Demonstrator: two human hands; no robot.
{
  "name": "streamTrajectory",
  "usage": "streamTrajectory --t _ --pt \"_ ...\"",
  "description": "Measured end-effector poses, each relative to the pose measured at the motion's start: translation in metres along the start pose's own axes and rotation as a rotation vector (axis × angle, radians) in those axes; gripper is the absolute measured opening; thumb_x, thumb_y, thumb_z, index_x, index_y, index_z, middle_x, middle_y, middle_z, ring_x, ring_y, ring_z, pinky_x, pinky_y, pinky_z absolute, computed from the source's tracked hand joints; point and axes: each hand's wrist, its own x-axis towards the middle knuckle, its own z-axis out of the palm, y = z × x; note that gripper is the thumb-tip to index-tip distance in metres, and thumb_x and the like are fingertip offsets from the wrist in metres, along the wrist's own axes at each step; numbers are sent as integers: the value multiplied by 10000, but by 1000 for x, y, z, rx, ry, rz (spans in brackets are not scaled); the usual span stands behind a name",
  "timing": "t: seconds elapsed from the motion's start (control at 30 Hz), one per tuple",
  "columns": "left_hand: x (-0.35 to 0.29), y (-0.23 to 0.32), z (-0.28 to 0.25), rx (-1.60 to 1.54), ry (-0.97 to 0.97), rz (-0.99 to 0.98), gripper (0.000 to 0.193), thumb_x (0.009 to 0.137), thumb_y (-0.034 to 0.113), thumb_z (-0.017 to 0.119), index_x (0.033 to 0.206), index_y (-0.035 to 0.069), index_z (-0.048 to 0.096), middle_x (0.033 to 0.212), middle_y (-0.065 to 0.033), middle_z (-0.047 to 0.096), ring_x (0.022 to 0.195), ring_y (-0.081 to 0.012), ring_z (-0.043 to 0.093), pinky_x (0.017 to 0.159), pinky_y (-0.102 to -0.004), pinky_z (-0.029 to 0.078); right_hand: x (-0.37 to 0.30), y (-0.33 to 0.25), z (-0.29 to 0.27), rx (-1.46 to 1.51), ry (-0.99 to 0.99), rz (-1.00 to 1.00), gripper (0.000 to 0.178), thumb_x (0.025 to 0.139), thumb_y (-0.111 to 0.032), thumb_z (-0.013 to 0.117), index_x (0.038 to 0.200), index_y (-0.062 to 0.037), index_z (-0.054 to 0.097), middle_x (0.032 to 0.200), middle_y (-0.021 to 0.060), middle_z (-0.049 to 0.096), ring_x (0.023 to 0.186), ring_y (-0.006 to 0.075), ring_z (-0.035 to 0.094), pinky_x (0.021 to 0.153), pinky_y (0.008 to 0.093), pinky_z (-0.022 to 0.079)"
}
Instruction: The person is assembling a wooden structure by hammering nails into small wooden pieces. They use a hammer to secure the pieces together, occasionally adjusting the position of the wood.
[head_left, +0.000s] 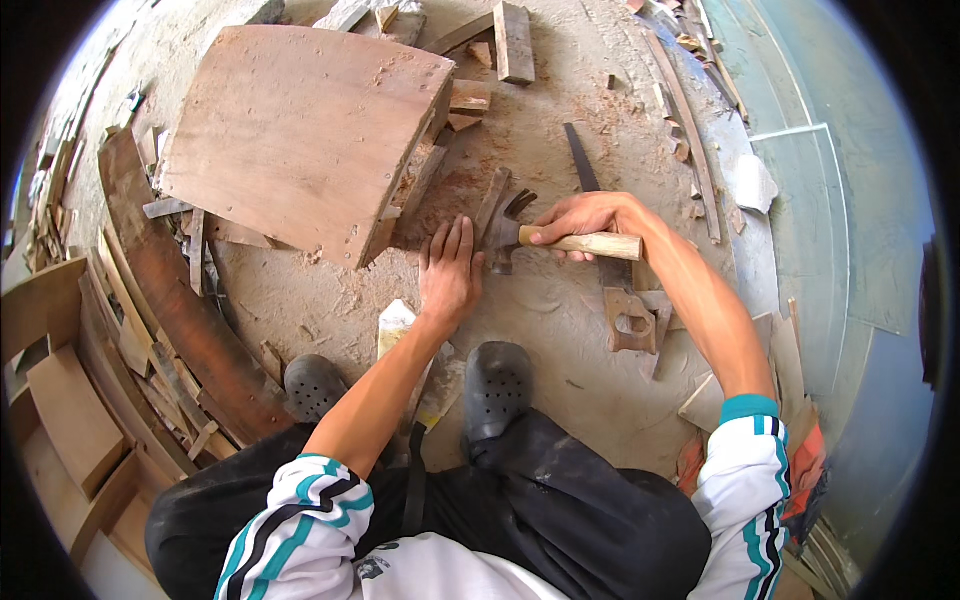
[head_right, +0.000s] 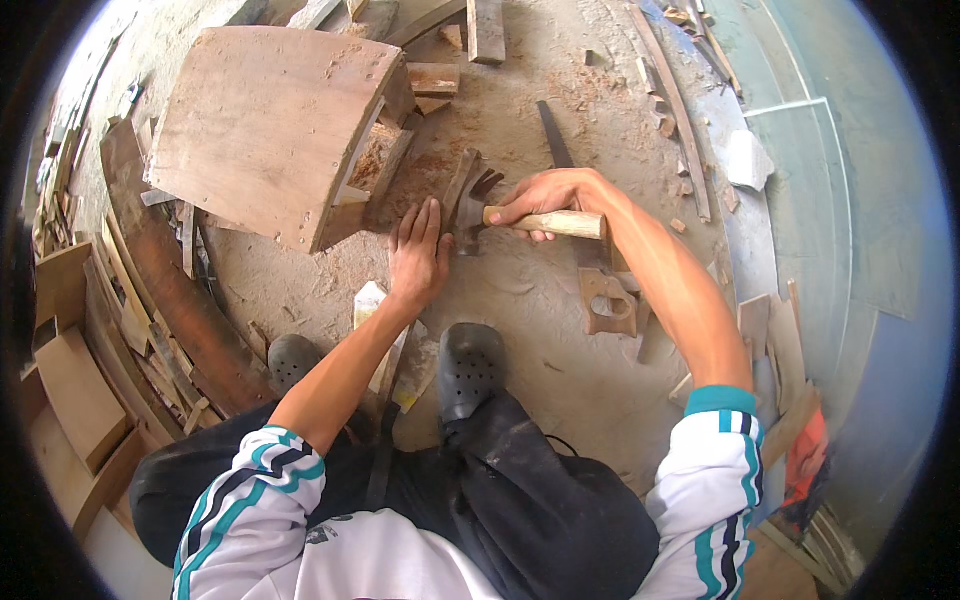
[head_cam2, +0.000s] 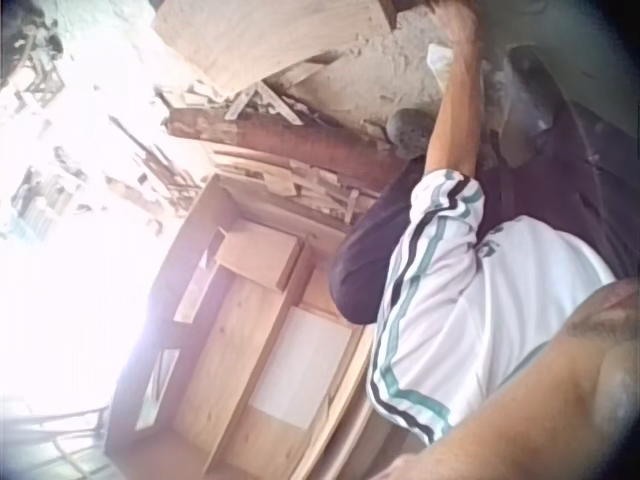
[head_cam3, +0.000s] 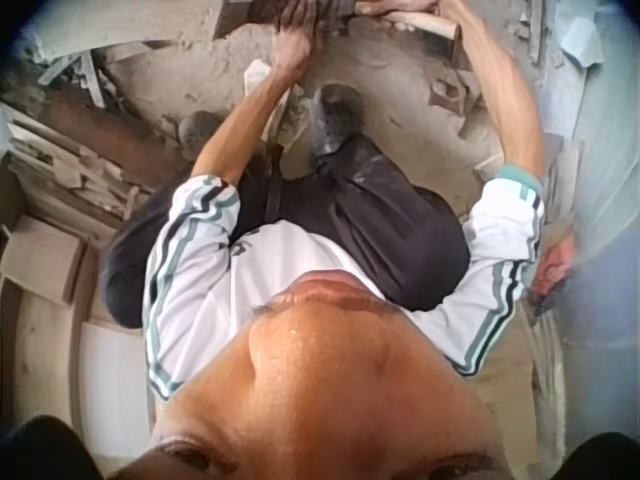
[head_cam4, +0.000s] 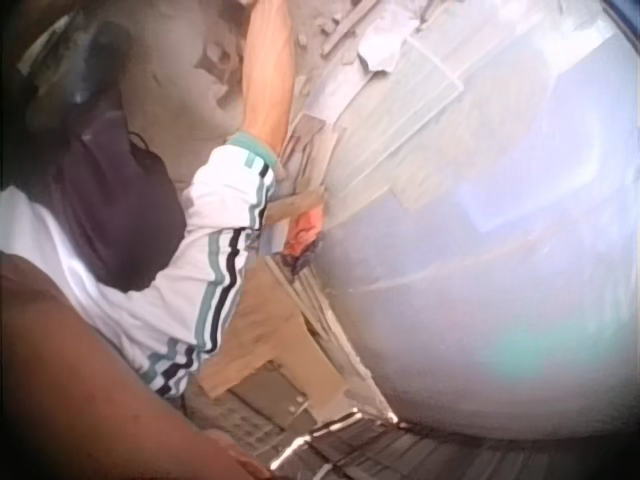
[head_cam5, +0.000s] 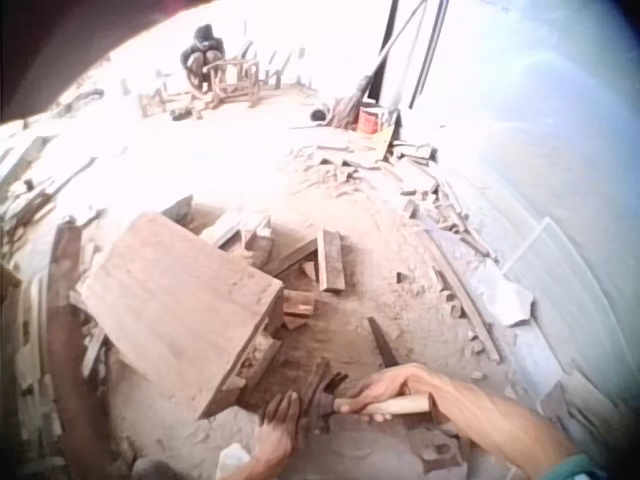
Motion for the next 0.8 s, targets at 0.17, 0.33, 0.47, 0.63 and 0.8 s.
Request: streamTrajectory --t 0.17,0.33,0.47,0.63,0.8 --pt "4 -12 -3 -24 11 -21 523 1019 245 518 1475 -4 459 1528 -167 460 1421 -380 385 1181 -512 305 11 -12 -12 48 -134 12 495 990 -332 684 1321 20 576 745 16 602 529 79 561 438 234 465" --pt "5 -29 -10 -107 100 55 492 990 188 562 1434 -14 502 1459 -180 527 1354 -386 475 1137 -479 381 22 -54 -28 3 -229 113 490 1018 -263 640 1394 25 514 696 14 598 471 78 537 392 217 450" --pt "6 -25 -11 -116 64 64 540 953 184 615 1446 3 489 1440 -175 541 1348 -381 485 1111 -479 404 23 -73 -41 -132 -203 162 335 996 -320 662 1182 -45 624 729 4 628 473 63 537 397 208 461" --pt "8 -23 -17 -103 29 56 646 909 213 666 1482 20 436 1461 -147 520 1370 -364 463 1113 -488 396 37 -105 -53 -147 -271 277 407 1030 -280 610 1312 3 533 692 22 590 428 70 516 338 207 439" --pt "8 -24 -9 -106 78 61 657 896 218 676 1476 24 437 1455 -139 521 1367 -349 465 1130 -480 381 48 -128 -64 -166 -408 347 380 1059 -324 535 1364 -103 483 692 -21 547 429 24 469 335 160 407"
